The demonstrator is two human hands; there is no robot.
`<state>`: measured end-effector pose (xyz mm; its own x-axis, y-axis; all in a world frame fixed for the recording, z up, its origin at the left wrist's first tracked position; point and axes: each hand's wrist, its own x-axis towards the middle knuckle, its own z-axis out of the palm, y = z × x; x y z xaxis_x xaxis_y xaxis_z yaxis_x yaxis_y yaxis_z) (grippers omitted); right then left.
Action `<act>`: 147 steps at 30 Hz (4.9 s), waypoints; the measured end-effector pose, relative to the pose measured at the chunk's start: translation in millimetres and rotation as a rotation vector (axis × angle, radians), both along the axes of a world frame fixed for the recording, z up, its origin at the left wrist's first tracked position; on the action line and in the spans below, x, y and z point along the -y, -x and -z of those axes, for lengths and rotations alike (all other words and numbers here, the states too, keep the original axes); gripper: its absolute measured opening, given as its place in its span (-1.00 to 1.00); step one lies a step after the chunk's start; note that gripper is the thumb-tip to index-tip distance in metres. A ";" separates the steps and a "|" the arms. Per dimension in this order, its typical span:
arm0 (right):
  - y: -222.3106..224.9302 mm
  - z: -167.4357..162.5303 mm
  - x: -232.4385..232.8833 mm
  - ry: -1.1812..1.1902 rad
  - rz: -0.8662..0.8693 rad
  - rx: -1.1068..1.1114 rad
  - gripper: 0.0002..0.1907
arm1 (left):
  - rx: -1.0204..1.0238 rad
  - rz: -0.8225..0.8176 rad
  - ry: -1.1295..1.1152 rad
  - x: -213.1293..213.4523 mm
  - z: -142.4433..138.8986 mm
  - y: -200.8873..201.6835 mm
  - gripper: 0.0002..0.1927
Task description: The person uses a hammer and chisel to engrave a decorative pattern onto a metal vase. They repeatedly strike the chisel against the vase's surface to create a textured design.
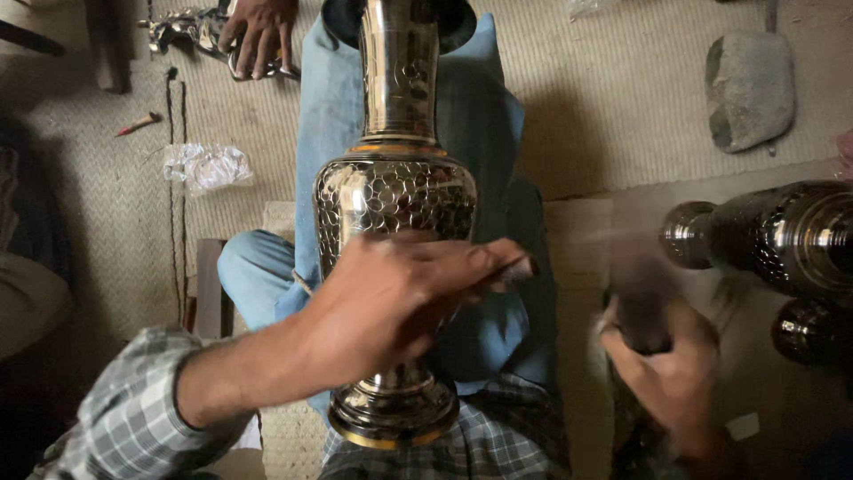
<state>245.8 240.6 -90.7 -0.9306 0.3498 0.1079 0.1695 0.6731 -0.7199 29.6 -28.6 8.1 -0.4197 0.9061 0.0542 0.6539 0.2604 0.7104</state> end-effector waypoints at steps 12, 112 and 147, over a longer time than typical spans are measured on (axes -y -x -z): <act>74.0 -89.7 -39.6 0.152 -0.359 0.109 -0.47 | -0.080 -0.427 -0.248 15.2 6.9 -36.3 -0.37; -49.1 61.3 95.7 0.326 0.420 -0.172 -0.37 | 0.287 0.708 0.186 -43.1 18.4 48.0 -0.58; 33.7 -68.4 8.6 0.043 0.106 0.172 -0.66 | 0.173 0.054 -0.242 2.7 5.2 14.6 -0.26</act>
<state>212.1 232.0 -22.3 -0.8917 0.4478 -0.0663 0.3606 0.6141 -0.7020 15.0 -31.2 2.9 -0.3935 0.8967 0.2026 0.5258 0.0387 0.8497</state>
